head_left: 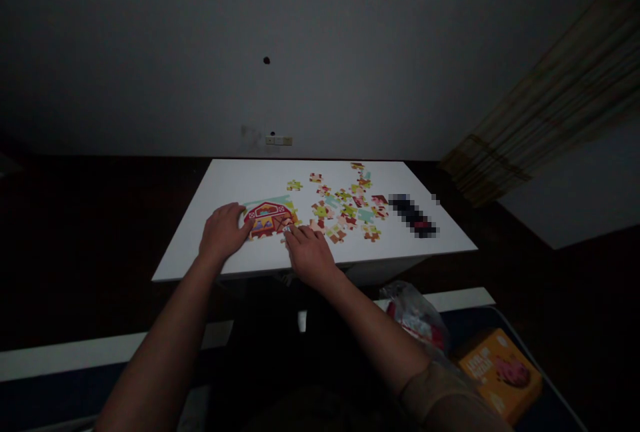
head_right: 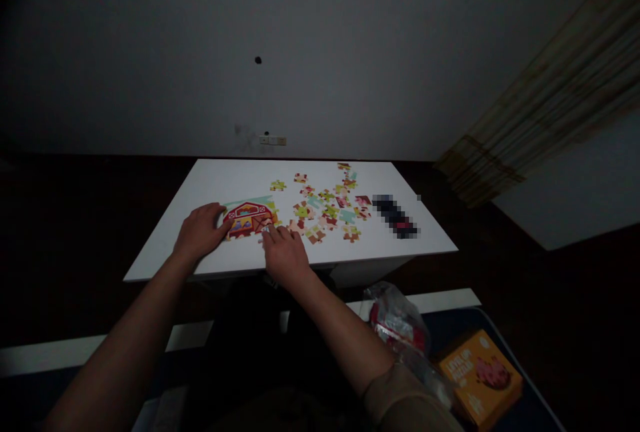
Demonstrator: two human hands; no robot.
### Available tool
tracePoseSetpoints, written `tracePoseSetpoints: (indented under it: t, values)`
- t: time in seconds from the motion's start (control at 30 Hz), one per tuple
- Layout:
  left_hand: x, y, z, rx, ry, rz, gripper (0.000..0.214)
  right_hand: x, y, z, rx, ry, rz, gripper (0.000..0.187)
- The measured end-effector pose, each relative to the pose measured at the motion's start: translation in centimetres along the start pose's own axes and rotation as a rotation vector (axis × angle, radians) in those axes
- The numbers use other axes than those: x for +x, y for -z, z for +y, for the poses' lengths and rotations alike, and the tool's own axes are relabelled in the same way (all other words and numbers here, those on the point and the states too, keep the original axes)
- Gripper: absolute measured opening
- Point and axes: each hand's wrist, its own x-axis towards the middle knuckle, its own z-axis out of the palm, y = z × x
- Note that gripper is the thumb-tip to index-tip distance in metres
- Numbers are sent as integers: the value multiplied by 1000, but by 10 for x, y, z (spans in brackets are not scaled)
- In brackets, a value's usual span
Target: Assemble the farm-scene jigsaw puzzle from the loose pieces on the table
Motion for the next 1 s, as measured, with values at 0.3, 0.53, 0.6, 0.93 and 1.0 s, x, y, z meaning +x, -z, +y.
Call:
tracePoseSetpoints:
  t: [0.3, 0.53, 0.6, 0.93, 1.0]
  values:
    - [-1, 1, 0, 36, -29, 5, 48, 1, 1, -5, -4, -37, 4, 36]
    - [-2, -2, -1, 29, -21, 9, 47, 1, 0, 7, 85, 54, 39, 35]
    - [-3, -2, -1, 33, -19, 11, 47, 1, -4, 10, 121, 66, 53, 32]
    - [-5, 1, 1, 1, 13, -14, 45, -1, -10, 10, 139, 38, 94, 29]
    - [-5, 1, 1, -7, 18, -20, 45, 0, -9, 11, 131, 47, 86, 29]
